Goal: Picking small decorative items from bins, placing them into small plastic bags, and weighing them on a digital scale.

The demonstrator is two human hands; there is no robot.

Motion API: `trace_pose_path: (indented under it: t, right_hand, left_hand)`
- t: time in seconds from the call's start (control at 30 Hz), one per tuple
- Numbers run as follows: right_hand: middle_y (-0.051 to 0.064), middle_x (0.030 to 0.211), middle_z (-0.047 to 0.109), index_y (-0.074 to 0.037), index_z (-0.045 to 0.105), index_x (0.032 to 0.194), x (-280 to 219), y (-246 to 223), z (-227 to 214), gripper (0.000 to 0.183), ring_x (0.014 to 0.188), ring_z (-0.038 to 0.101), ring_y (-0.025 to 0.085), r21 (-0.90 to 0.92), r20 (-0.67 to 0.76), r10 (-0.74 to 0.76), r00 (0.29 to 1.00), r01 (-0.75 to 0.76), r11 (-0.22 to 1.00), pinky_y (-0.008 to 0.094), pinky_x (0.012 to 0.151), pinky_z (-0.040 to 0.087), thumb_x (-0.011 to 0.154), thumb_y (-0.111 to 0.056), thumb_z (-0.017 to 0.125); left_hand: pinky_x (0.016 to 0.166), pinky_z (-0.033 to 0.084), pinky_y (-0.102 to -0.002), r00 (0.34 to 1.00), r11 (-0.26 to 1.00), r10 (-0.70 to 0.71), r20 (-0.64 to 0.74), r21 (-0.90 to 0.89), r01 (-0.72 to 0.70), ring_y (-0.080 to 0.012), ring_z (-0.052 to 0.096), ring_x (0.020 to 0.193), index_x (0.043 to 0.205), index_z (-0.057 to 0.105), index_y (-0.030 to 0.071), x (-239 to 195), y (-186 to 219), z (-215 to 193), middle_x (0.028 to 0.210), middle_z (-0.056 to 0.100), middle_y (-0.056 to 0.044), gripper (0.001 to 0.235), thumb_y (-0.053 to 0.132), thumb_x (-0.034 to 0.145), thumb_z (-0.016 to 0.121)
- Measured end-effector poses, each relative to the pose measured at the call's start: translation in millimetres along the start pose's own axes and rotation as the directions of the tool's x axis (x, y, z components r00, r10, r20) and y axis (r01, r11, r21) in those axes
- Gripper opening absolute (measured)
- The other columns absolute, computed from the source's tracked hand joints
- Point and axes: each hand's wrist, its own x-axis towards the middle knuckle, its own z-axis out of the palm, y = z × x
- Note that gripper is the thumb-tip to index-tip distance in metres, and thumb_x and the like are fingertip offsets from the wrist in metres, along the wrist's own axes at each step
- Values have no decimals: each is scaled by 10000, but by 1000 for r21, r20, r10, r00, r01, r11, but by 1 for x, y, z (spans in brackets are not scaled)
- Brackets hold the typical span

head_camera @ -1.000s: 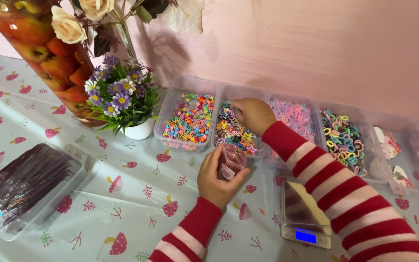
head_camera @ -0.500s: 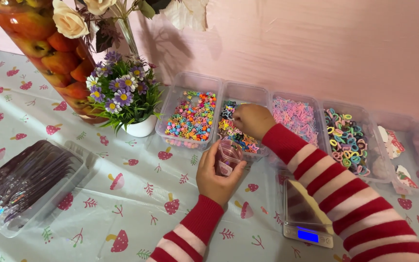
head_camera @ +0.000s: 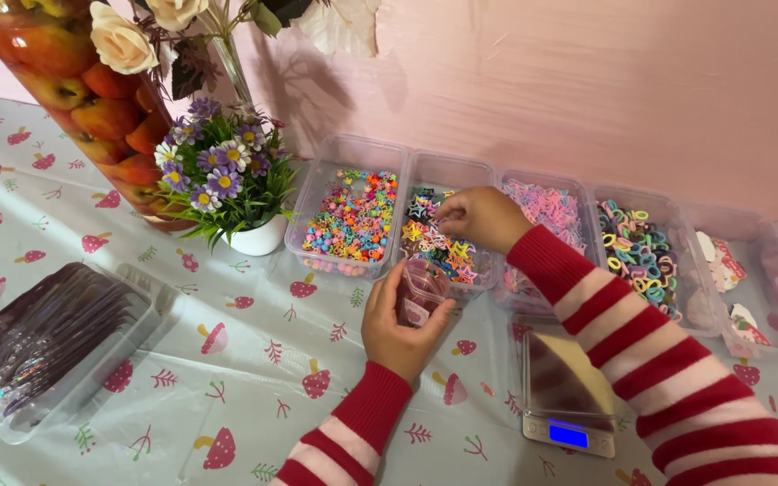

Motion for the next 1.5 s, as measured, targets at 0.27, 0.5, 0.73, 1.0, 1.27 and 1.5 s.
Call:
trace_pose_path:
  t: [0.27, 0.5, 0.73, 1.0, 1.27, 1.5]
  right_hand:
    - [33, 768, 758, -185, 814, 1006, -54, -38, -15, 132, 668, 713, 186, 351, -222, 0, 975, 80, 933, 315, 687, 586, 888, -231, 777]
    - [155, 731, 774, -28, 808, 1060, -148, -48, -24, 182, 608, 780, 213, 628, -374, 30, 927, 229, 744, 306, 597, 655, 910, -47, 706]
    - [177, 936, 773, -25, 766, 1190, -165, -44, 4, 324, 707, 797, 245, 727, -268, 127, 955, 114, 677, 329, 549, 659, 870, -24, 716]
    - [13, 808, 846, -194, 803, 1005, -159, -56, 17, 165, 444, 636, 93, 514, -141, 114, 983, -26, 858, 245, 464, 546, 899, -114, 704]
    - [59, 921, 855, -191, 611, 1071, -153, -43, 33, 148, 361, 574, 122, 530, -27, 116, 993, -84, 844, 256, 417, 500, 945, -116, 631]
    - [44, 895, 857, -225, 600, 1044, -158, -59, 21, 151, 332, 630, 153, 445, -40, 117, 992, -87, 891, 271, 405, 520, 934, -123, 620]
  left_hand:
    - [875, 576, -436, 999, 999, 53, 2, 12, -53, -339, 693, 1018, 1377, 579, 30, 1, 1, -1, 1110, 680, -147, 822, 338, 707, 943]
    - [844, 564, -423, 964, 963, 259, 56, 62, -262, -314, 699, 964, 1355, 612, 38, -6, -6, 8, 1066, 694, -123, 830, 399, 688, 948]
    - [827, 546, -391, 933, 923, 348, 92, 140, -359, -278, 700, 942, 1333, 648, 69, -12, -4, 10, 1068, 712, -97, 840, 451, 649, 952]
    - [819, 519, -372, 890, 874, 454, 34, 180, -452, -245, 690, 915, 1315, 674, 93, -10, 1, 11, 1037, 716, -58, 777, 445, 670, 928]
    - [850, 502, -348, 858, 837, 513, 27, 207, -507, -205, 682, 925, 1292, 696, 123, -12, -4, 15, 1048, 711, -11, 717, 481, 699, 879]
    - [825, 511, -357, 849, 824, 528, 28, 224, -520, -215, 686, 903, 1264, 708, 113, -13, -5, 16, 1025, 711, -15, 672, 452, 711, 881]
